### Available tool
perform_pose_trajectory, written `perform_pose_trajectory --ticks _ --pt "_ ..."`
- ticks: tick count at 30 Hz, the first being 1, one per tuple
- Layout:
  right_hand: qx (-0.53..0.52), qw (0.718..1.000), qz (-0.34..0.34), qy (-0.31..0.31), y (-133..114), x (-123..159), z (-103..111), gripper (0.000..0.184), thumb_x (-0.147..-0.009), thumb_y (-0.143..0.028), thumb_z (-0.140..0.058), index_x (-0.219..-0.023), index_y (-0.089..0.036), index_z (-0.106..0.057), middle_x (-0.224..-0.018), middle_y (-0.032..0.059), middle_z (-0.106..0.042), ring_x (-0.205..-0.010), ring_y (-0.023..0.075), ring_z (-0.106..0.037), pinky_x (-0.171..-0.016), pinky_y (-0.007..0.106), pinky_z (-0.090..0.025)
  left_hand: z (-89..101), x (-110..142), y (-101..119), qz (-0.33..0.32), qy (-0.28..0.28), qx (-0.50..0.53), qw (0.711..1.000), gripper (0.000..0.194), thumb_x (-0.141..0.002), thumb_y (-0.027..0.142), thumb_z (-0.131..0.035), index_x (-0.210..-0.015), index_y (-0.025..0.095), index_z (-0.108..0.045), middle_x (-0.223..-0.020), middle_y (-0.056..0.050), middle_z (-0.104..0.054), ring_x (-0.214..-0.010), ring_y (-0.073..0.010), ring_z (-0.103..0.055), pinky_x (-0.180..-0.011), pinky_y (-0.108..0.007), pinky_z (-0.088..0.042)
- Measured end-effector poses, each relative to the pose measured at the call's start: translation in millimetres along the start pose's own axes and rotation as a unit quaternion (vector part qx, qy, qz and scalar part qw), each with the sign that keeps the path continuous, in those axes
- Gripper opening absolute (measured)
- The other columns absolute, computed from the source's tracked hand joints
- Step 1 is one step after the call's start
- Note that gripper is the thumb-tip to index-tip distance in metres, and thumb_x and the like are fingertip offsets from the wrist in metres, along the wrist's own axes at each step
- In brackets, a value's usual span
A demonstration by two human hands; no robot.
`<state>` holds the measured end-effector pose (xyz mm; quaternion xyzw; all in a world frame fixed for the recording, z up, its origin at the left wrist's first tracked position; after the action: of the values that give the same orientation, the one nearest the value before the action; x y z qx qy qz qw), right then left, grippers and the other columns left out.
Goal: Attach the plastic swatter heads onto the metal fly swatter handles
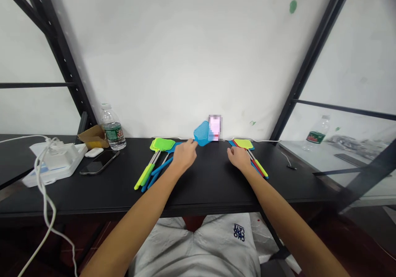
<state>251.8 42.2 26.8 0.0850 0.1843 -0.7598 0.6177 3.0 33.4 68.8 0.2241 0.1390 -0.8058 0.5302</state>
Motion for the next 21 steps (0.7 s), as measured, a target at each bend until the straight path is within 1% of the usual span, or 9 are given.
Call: perform_pose_trajectory --ticks 2,5,9,12,17,21 --pt "-0.025 0.999 -0.006 0.034 -1.3 1.1 6.0 0.045 -0.099 -0.041 -0.029 -0.090 -0.016 -0.066 -0.091 0.0134 -0.069 -0.090 0.0250 -0.064 -0.075 0.031 -0.040 -8.9 5.5 21.4 -0.051 -0.029 0.004 0.998 0.032 -0.092 0.015 -0.035 -0.106 0.021 -0.063 -0.101 -0.008 -0.061 -0.086 -0.0208 -0.063 -0.075 -0.032 -0.044" --pt "-0.063 0.995 -0.016 0.082 -3.4 3.4 13.2 0.044 -0.101 -0.038 -0.026 -0.100 -0.015 -0.063 -0.099 0.0139 -0.068 -0.094 0.0235 -0.062 -0.079 0.030 -0.038 -20.1 14.8 47.6 -0.121 -0.066 0.026 0.990 0.030 -0.090 0.015 -0.037 -0.104 0.022 -0.063 -0.099 -0.007 -0.061 -0.083 -0.0202 -0.064 -0.074 -0.032 -0.045" --pt "-0.087 0.988 -0.011 0.124 -10.8 5.6 15.5 0.044 -0.103 -0.035 -0.021 -0.102 -0.014 -0.060 -0.103 0.0137 -0.065 -0.097 0.0224 -0.060 -0.082 0.029 -0.037 -26.8 22.8 64.3 -0.156 -0.088 0.075 0.981 0.030 -0.090 0.017 -0.037 -0.101 0.024 -0.065 -0.097 -0.005 -0.063 -0.083 -0.0198 -0.064 -0.077 -0.032 -0.046" --pt "-0.092 0.990 -0.002 0.110 -20.5 5.2 9.8 0.043 -0.103 -0.036 -0.020 -0.105 -0.014 -0.058 -0.105 0.0135 -0.065 -0.098 0.0221 -0.059 -0.082 0.028 -0.037 -29.9 23.7 66.5 -0.154 -0.102 0.108 0.977 0.031 -0.090 0.017 -0.038 -0.099 0.025 -0.066 -0.096 -0.005 -0.064 -0.087 -0.0197 -0.064 -0.079 -0.031 -0.047" --pt "-0.105 0.993 -0.037 0.044 -29.9 1.6 -6.4 0.048 -0.102 -0.044 -0.019 -0.117 -0.013 -0.053 -0.102 0.0151 -0.066 -0.096 0.0250 -0.063 -0.081 0.031 -0.039 -35.6 21.2 63.0 -0.131 -0.117 0.123 0.977 0.031 -0.090 0.017 -0.037 -0.095 0.024 -0.068 -0.095 -0.006 -0.066 -0.088 -0.0202 -0.064 -0.079 -0.031 -0.047" --pt "-0.127 0.990 -0.055 0.025 -33.8 -4.4 -16.3 0.052 -0.102 -0.046 -0.017 -0.125 -0.012 -0.050 -0.107 0.0182 -0.066 -0.100 0.0282 -0.063 -0.084 0.035 -0.041 -39.2 19.6 61.5 -0.118 -0.121 0.125 0.978 0.032 -0.089 0.016 -0.037 -0.094 0.024 -0.068 -0.093 -0.006 -0.066 -0.089 -0.0206 -0.063 -0.079 -0.031 -0.047"
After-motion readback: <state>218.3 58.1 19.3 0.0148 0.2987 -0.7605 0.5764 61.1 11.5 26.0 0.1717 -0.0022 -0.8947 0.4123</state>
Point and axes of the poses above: each hand's wrist, its own x-axis away from the middle knuckle, its own z-axis out of the back of the hand, y = z × x, the point moved 6 cm from there along -x, towards the middle knuckle
